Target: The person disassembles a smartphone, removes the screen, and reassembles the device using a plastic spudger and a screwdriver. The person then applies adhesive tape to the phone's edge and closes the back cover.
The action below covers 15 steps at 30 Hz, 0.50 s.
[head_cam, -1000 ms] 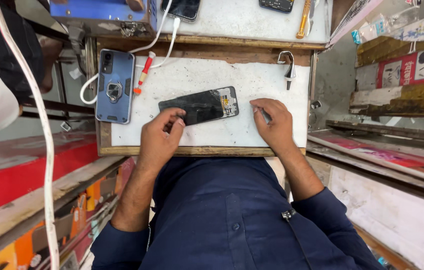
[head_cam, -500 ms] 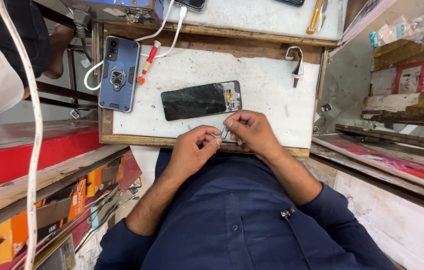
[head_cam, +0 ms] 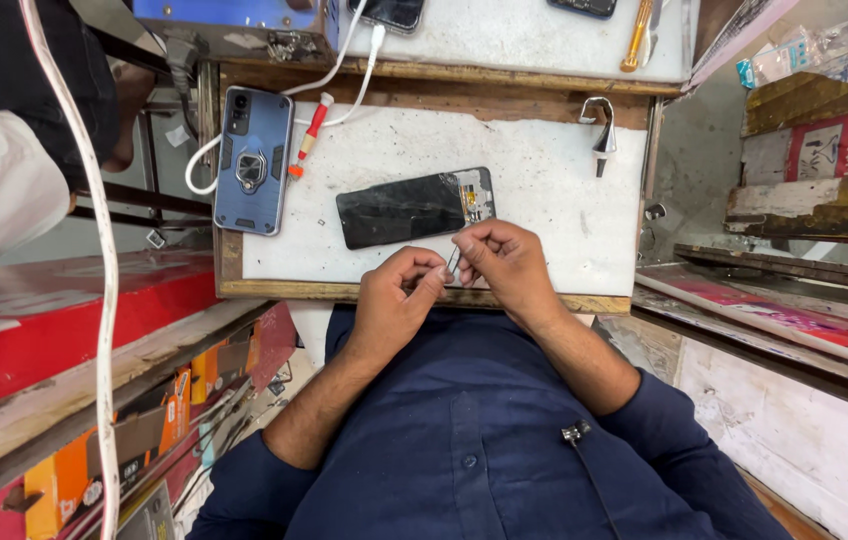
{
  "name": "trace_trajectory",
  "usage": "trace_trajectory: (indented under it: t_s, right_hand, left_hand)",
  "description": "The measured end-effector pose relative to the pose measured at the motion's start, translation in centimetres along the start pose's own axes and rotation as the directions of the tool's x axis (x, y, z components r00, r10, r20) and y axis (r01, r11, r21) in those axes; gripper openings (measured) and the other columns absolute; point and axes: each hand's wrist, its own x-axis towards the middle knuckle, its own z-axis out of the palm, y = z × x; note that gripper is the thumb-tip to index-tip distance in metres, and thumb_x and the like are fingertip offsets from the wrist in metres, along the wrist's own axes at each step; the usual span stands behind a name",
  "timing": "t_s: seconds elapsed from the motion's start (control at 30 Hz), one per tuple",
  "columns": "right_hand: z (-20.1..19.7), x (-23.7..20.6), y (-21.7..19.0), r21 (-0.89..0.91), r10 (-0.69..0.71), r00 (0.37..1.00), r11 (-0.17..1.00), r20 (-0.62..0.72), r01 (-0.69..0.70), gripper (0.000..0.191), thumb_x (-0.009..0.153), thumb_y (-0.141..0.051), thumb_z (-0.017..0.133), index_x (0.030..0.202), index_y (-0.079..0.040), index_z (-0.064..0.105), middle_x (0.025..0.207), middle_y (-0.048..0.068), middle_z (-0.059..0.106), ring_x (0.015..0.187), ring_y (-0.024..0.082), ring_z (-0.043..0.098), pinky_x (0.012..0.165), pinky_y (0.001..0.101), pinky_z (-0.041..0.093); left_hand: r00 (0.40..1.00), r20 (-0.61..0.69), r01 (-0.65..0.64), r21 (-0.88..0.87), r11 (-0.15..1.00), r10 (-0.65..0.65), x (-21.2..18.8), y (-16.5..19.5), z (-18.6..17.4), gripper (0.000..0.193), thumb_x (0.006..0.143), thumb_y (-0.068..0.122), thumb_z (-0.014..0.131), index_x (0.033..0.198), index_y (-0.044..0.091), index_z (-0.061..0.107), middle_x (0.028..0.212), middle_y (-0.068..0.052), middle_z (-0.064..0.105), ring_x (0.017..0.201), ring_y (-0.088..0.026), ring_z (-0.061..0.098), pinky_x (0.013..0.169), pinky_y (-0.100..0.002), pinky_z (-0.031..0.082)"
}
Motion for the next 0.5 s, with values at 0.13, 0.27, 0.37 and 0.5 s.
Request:
trace_trajectory:
  t_s: [0.13, 0.27, 0.37, 0.5]
  right_hand:
    - [-0.1, 0.3, 0.5, 0.035, -0.066, 0.998, 0.997, 0.018, 0.065, 0.014, 0.103, -0.009, 0.064, 0.110, 0.003, 0.067, 0.088, 0.010, 0.072, 0.078, 0.014, 0.071, 0.071, 0.0274, 0.061]
    - [-0.5, 0.7, 0.7, 0.022, -0.150, 0.985, 0.989, 0.084, 0.148, 0.011, 0.102, -0.004, 0.063, 0.111, 0.002, 0.065, 0.099, 0.012, 0.073, 0.092, 0.017, 0.074, 0.084, 0.0306, 0.063]
    - [-0.7, 1.0, 0.6, -0.059, -0.285, 0.948, 0.953, 0.145, 0.296, 0.006, 0.101, 0.001, 0.064, 0.106, 0.001, 0.067, 0.108, 0.014, 0.073, 0.103, 0.020, 0.074, 0.092, 0.0323, 0.063]
    - [-1.2, 1.1, 0.4, -0.271, -0.417, 0.892, 0.851, 0.175, 0.450, 0.009, 0.098, 0.006, 0.068, 0.100, -0.002, 0.073, 0.108, 0.014, 0.076, 0.105, 0.022, 0.075, 0.093, 0.0321, 0.063]
  left_hand:
    - [0.991, 0.091, 0.121, -0.265, 0.957, -0.100, 0.7, -0.6, -1.2, 0.013, 0.105, 0.010, 0.061, 0.113, 0.000, 0.064, 0.101, -0.007, 0.074, 0.084, -0.010, 0.069, 0.076, -0.024, 0.057]
    - [0.989, 0.091, 0.137, -0.327, 0.935, -0.113, 0.7, -0.9, -1.9, 0.013, 0.102, 0.006, 0.063, 0.113, -0.001, 0.065, 0.102, -0.006, 0.072, 0.087, -0.011, 0.070, 0.077, -0.025, 0.058]
    - [0.997, 0.072, 0.029, -0.295, 0.955, -0.008, 0.5, -0.9, -2.1, 0.013, 0.103, 0.002, 0.067, 0.115, -0.003, 0.065, 0.101, -0.007, 0.070, 0.091, -0.011, 0.069, 0.081, -0.026, 0.058]
    - [0.996, 0.088, 0.002, -0.248, 0.969, 0.020, 0.6, -0.4, -2.0, 0.015, 0.101, 0.002, 0.067, 0.116, -0.003, 0.065, 0.103, -0.008, 0.073, 0.094, -0.011, 0.070, 0.082, -0.024, 0.057]
